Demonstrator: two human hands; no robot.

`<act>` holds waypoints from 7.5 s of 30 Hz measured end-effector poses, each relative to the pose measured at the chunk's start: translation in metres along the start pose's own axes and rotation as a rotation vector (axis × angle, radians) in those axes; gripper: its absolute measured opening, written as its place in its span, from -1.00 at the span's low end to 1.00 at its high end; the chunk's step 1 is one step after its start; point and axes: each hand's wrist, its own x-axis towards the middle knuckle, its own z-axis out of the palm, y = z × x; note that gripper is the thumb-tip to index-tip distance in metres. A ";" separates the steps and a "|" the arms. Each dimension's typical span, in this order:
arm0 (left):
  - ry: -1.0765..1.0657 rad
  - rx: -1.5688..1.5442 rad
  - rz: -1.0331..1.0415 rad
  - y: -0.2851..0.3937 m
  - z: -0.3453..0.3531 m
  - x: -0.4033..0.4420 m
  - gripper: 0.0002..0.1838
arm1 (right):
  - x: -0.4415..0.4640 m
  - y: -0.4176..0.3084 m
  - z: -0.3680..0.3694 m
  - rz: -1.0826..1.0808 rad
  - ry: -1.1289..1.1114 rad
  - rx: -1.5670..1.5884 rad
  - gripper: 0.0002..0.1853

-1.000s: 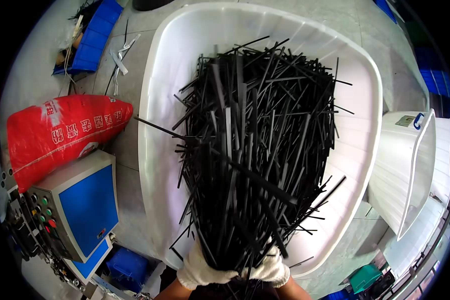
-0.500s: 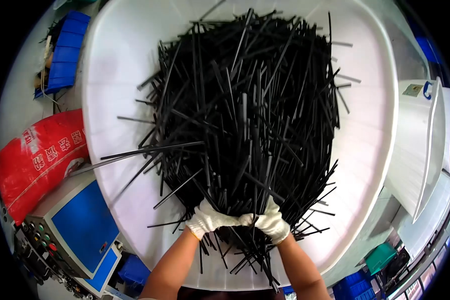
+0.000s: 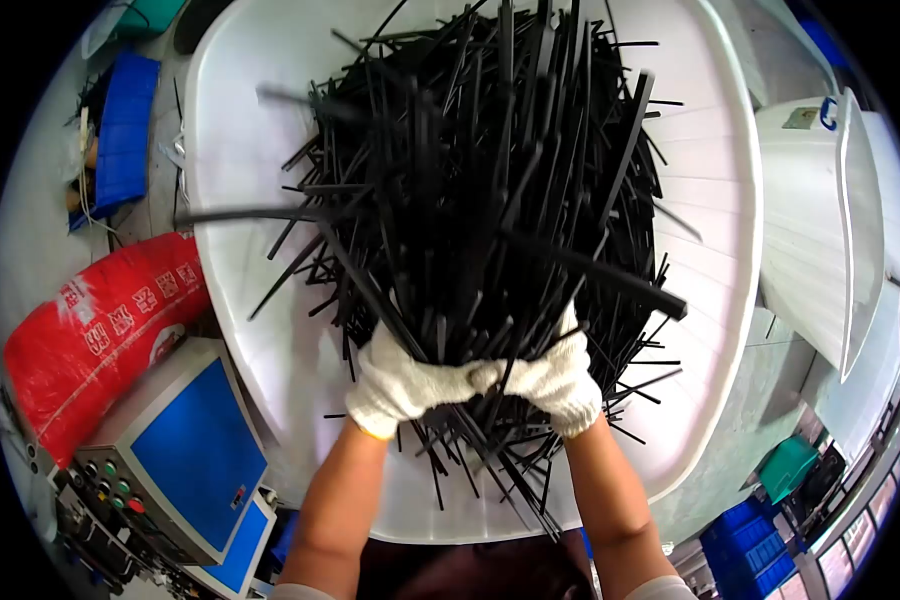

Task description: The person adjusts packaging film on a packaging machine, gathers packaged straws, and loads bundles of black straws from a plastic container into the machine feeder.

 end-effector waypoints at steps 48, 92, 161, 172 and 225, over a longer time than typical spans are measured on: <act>-1.429 -0.190 -1.001 -0.046 -0.021 -0.083 -0.31 | -0.189 -0.028 0.159 1.146 0.577 1.856 -0.59; -0.842 -0.406 -0.618 0.033 0.110 -0.002 -0.08 | -0.152 -0.036 -0.017 0.598 0.699 1.278 -0.38; 1.734 1.089 0.076 0.469 -0.574 -0.630 -0.46 | -0.482 -0.809 0.705 -0.644 -2.309 -0.365 -0.30; 2.350 -0.298 -0.041 0.434 -0.822 -0.596 -0.31 | -0.421 -0.835 0.949 -0.201 -2.502 -0.246 -0.48; 1.708 1.265 0.350 0.392 -0.745 -0.749 -0.88 | -0.450 -0.805 1.096 -1.932 -1.272 -1.239 0.14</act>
